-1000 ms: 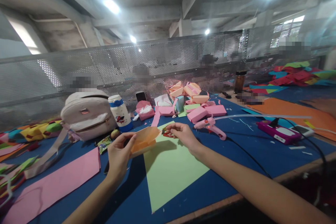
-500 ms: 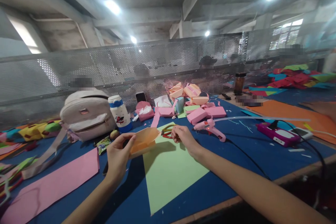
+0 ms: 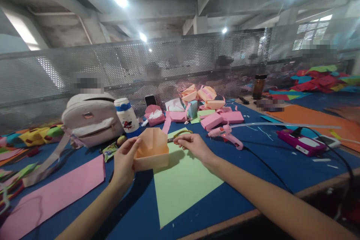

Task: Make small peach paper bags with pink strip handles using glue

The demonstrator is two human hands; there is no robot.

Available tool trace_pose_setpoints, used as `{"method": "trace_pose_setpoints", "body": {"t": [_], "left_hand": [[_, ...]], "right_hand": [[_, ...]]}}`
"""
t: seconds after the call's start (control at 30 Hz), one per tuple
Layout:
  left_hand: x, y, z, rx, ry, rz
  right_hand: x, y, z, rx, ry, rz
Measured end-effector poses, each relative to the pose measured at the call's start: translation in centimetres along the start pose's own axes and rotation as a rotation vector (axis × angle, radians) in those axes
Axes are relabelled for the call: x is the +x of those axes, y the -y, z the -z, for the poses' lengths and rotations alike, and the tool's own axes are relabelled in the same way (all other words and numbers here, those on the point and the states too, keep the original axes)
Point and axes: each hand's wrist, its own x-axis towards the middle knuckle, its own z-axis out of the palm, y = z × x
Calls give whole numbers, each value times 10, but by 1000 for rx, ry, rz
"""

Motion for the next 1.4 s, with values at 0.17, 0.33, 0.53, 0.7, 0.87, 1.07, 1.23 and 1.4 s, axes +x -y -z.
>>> {"method": "trace_pose_setpoints", "body": {"t": [0.17, 0.33, 0.53, 0.7, 0.87, 1.07, 1.23, 1.4], "left_hand": [[0, 5, 1, -40, 39, 80], [-2, 6, 0, -45, 166, 155], [-3, 5, -2, 17, 229, 120], [-4, -2, -2, 105, 247, -18], [-4, -2, 1, 155, 212, -111], [-5, -1, 2, 142, 217, -119], [-7, -1, 0, 114, 234, -97], [-6, 1, -1, 73, 241, -80]], "right_hand": [[-2, 3, -2, -19, 18, 8], [-5, 6, -5, -20, 68, 26], [-11, 1, -12, -20, 158, -4], [-14, -2, -16, -36, 218, 18], [-17, -4, -20, -37, 311, -36], [-25, -6, -24, -112, 429, -109], [-37, 7, -40, -377, 488, 143], [-60, 9, -82, -775, 940, 560]]}}
